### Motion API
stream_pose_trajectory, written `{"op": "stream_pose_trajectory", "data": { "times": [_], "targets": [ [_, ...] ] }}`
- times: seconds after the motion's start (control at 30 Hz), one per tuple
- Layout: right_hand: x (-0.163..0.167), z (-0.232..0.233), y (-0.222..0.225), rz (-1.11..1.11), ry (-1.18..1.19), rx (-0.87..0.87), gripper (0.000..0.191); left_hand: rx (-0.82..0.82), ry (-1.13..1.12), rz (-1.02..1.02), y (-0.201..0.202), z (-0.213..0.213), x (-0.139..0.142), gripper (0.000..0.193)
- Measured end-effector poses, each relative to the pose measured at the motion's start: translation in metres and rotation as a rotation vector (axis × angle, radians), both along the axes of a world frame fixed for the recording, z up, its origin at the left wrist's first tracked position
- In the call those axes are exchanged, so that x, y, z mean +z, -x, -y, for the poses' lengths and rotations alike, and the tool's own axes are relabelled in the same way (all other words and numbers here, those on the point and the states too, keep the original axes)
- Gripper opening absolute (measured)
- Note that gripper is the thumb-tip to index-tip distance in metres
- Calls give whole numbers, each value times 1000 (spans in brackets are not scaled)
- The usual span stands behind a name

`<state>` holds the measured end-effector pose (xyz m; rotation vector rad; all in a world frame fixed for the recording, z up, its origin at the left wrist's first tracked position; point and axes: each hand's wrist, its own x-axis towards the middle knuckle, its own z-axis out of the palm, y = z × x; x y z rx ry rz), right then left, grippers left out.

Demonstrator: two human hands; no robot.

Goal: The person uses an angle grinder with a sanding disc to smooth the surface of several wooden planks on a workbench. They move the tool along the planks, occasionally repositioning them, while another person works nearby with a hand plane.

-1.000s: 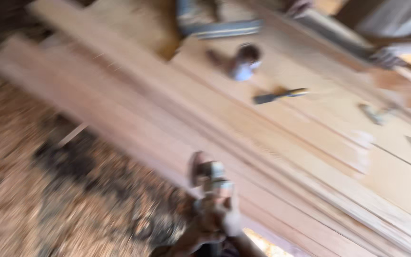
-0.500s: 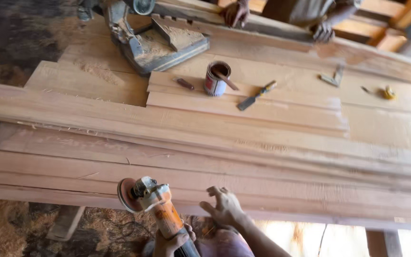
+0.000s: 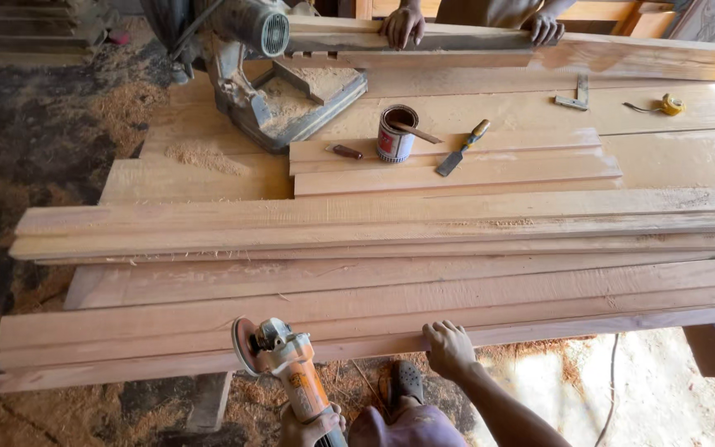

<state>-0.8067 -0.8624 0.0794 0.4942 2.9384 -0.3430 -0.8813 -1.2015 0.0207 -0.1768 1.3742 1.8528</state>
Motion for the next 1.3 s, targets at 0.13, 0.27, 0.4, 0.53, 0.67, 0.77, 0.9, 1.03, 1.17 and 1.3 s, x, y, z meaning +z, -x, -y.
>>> {"op": "stream_pose_trajectory", "data": {
  "times": [0.13, 0.27, 0.4, 0.53, 0.67, 0.77, 0.9, 1.03, 1.17, 1.3],
  "targets": [
    [-1, 0, 4, -28, -21, 26, 41, -26, 20, -2, 5, -8, 1, 43],
    [1, -4, 9, 102, 2, 78, 44, -22, -4, -2, 15, -20, 4, 44],
    [0, -10, 9, 17, 20, 74, 42, 8, -8, -3, 24, -35, 8, 48],
    [-5, -13, 7, -42, 27, 87, 41, -1, -4, -12, 25, -45, 9, 47],
    [-10, -14, 2, -60, 53, 83, 42, -11, -1, -17, 25, -51, 5, 47],
    [-13, -12, -4, -96, 65, 88, 42, -20, 1, -18, 23, -54, 1, 46],
    [-15, -11, -10, -175, 80, 83, 42, -37, 4, -20, 18, -56, -1, 46],
    [-15, -11, -13, -181, 88, 73, 42, -63, 11, -24, 13, -59, -1, 45],
    [-13, -9, -18, -173, 74, 81, 41, -81, 16, -34, 8, -63, -1, 45],
    [-12, -9, -20, -186, 108, 76, 42, -88, 15, -39, 3, -65, -1, 44]
  ]
}}
